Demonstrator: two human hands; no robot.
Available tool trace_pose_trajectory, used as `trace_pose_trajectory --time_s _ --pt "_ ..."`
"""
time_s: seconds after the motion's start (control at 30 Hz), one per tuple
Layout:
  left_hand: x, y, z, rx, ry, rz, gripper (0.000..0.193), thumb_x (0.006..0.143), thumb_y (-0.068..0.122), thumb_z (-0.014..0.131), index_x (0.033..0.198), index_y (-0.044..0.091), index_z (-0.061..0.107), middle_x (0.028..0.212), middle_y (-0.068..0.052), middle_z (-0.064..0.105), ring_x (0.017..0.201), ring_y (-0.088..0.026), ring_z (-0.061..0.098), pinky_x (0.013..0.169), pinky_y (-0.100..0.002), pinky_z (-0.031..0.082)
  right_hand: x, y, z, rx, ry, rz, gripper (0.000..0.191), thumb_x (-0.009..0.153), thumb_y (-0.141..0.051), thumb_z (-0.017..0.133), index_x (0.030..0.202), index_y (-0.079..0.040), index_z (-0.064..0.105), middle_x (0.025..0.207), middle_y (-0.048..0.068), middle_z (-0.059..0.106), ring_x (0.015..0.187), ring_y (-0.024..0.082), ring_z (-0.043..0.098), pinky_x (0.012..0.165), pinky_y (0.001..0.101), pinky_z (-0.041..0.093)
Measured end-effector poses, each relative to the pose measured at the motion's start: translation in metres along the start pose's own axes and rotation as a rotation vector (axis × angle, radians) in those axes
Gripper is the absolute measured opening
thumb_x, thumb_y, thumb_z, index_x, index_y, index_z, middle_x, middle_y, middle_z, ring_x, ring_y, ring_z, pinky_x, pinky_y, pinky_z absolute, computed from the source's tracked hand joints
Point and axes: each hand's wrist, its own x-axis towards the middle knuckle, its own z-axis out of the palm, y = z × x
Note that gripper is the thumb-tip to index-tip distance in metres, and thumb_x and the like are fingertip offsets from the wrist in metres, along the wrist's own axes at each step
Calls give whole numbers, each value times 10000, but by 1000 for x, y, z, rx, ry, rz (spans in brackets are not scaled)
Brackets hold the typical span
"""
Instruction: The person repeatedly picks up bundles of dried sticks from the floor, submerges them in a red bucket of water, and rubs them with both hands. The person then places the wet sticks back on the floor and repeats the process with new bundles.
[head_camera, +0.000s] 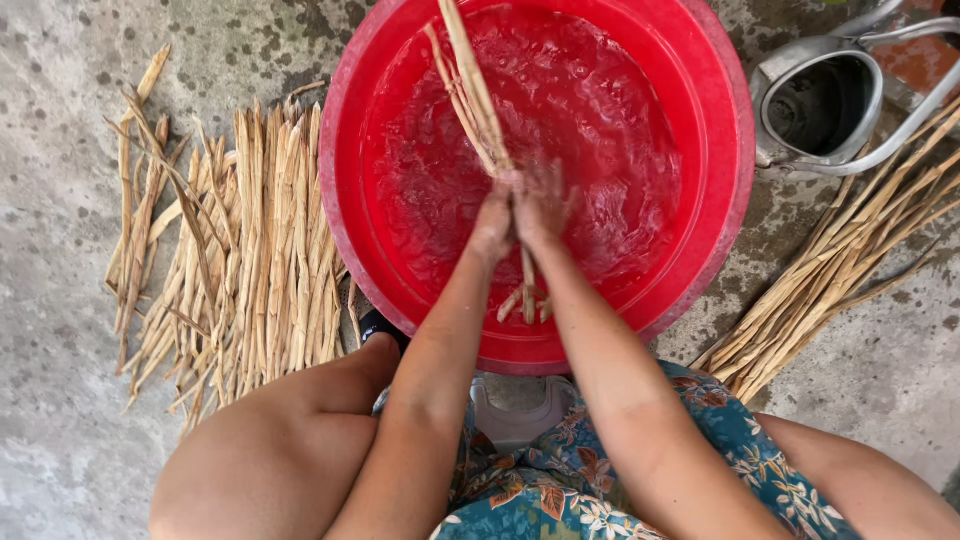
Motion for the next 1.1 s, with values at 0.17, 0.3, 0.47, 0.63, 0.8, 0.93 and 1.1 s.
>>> trace_pose_trajectory --time_s 0.17,0.3,0.47,0.63,0.8,0.93,1.1 --pt "-8 3 36 699 36 -20 385 1043 314 409 1396 173 470 1003 -182 710 955 -367 708 898 -514 571 44 58 -44 1111 -240 438 754 967 -673 398 1542 -185 378 1660 88 341 1550 259 247 1264 516 166" --pt "-15 -31 34 1420 -108 20 391 1131 298 326 1436 123 497 1101 -225 716 1010 -350 707 937 -515 536 55 58 -31 1132 -180 131 748 1006 -661 390 1569 -169 405 1456 202 484 1313 298 410 1054 546 353" --pt "-27 -32 -1 1083 -528 -307 600 1004 466 455 1477 99 483 1362 -212 555 1241 -341 512 1059 -543 391 48 71 30 897 -204 161 609 1066 -564 466 1505 -143 478 1200 313 649 883 336 635 702 488 558" --pt "-25 16 -9 300 -282 -279 965 861 684 565 1560 86 273 1652 -200 236 1539 -345 185 1229 -550 191 19 68 61 848 -44 464 567 1127 -546 396 1395 -87 590 1120 310 701 775 283 611 605 402 507" --pt "6 34 5 -18 -192 14 1083 878 816 408 1548 -34 404 1569 -357 409 1461 -475 374 1150 -544 369 -18 -15 48 1050 173 -53 575 1183 -554 296 1483 -91 456 1377 271 528 1080 276 537 855 376 483" --pt "13 45 -6 -15 -149 272 1036 898 791 411 1611 43 328 1559 -327 437 1387 -501 400 1027 -561 430 -12 -45 39 673 176 -273 699 1136 -567 126 1654 -143 329 1716 182 257 1569 381 200 1252 551 213" --pt "-13 31 17 -145 -96 -151 903 935 733 384 1580 103 330 1611 -181 377 1457 -313 376 1148 -493 407 29 12 35 522 161 49 654 1098 -524 168 1589 -181 431 1627 163 372 1380 368 409 1032 481 481"
